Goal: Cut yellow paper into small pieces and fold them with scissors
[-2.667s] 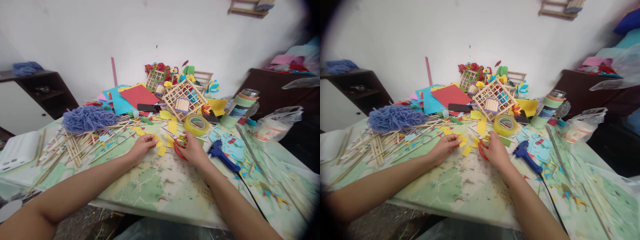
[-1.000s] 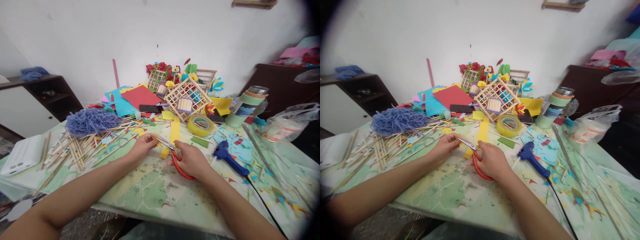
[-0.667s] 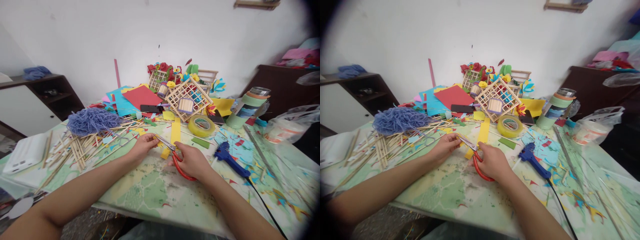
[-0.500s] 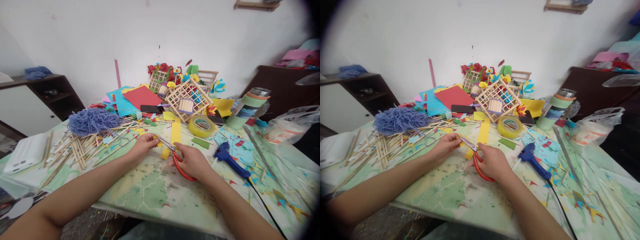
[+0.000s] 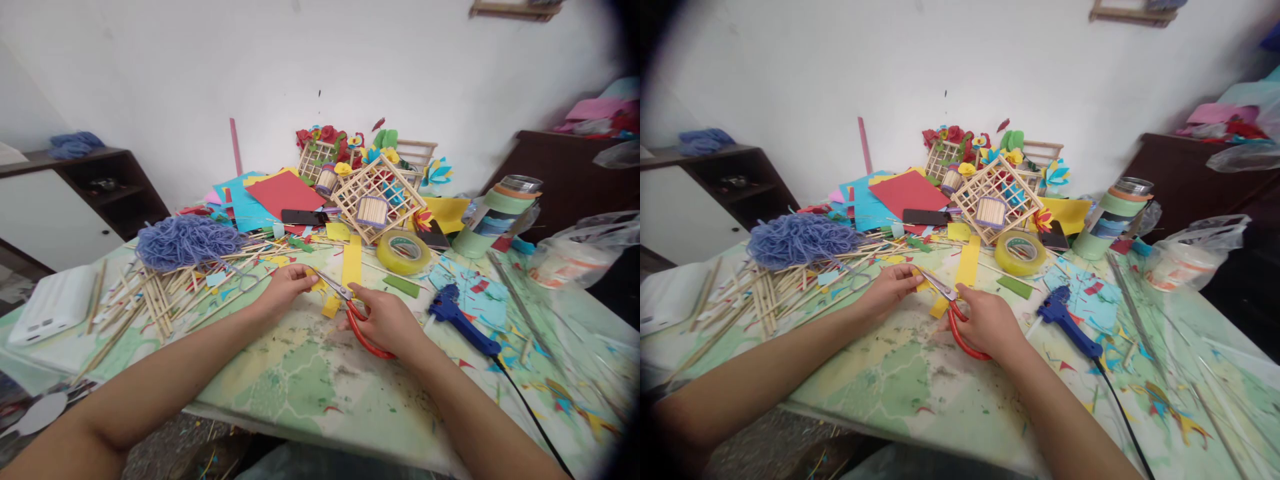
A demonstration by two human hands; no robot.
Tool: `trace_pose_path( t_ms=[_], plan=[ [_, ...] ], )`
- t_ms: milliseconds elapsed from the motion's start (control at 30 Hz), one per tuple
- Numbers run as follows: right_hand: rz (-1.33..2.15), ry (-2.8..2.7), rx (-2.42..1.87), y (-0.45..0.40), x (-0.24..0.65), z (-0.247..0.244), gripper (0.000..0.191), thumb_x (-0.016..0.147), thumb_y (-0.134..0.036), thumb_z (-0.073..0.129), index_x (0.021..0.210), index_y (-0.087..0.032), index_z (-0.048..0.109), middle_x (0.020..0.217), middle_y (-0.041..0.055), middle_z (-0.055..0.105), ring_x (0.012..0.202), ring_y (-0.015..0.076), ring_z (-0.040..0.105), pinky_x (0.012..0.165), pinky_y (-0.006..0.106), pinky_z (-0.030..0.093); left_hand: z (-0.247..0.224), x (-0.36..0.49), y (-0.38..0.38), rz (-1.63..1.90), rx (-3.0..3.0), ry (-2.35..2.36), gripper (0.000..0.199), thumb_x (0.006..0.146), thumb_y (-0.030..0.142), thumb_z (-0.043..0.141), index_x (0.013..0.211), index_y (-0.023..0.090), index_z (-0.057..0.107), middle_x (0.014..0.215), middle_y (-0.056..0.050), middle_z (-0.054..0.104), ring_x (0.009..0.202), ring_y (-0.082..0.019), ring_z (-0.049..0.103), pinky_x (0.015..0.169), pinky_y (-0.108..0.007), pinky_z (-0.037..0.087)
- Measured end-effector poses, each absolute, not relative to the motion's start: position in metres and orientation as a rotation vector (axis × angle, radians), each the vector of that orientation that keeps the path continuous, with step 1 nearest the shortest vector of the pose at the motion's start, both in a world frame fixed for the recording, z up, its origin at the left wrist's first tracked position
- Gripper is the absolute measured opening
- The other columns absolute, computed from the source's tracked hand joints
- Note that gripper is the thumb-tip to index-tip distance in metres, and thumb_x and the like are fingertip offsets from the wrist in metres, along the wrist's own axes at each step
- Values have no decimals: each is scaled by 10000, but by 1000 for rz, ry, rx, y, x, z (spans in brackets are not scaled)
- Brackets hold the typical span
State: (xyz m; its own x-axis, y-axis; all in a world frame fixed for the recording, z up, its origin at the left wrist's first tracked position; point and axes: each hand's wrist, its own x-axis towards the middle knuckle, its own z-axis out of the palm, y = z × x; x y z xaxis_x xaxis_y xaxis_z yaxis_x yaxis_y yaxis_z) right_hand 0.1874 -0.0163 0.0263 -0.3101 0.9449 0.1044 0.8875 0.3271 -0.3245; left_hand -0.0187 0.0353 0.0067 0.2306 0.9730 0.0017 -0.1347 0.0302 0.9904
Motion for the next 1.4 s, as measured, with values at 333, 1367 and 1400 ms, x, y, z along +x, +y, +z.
trace_pose_path(
  t_ms=[333,1367,1400],
  plan=[
    [294,-2313,-1636,-15,189,24,638,734,-536,570,1282,-214,512,1012,78,695,851,228,642,660,272,440,5,-20,36,1107,1216,928,223,628,323,728,640,151,586,633,-4,568,595,-107,486,589,-235,366],
    [934,-1720,-1288,-13,179,11,562,630,-353,696,1144,-164,570,905,54,682,804,192,635,706,287,498,-1,-11,15,657,1460,884,236,667,374,687,659,156,598,527,20,489,473,-95,413,460,-230,262],
    [1004,-1675,-1224,-14,177,9,567,625,-324,696,1151,-162,559,900,54,680,796,183,636,702,280,500,0,-10,13,619,1482,878,235,673,376,678,656,157,596,529,17,494,471,-97,415,455,-231,264]
  ],
)
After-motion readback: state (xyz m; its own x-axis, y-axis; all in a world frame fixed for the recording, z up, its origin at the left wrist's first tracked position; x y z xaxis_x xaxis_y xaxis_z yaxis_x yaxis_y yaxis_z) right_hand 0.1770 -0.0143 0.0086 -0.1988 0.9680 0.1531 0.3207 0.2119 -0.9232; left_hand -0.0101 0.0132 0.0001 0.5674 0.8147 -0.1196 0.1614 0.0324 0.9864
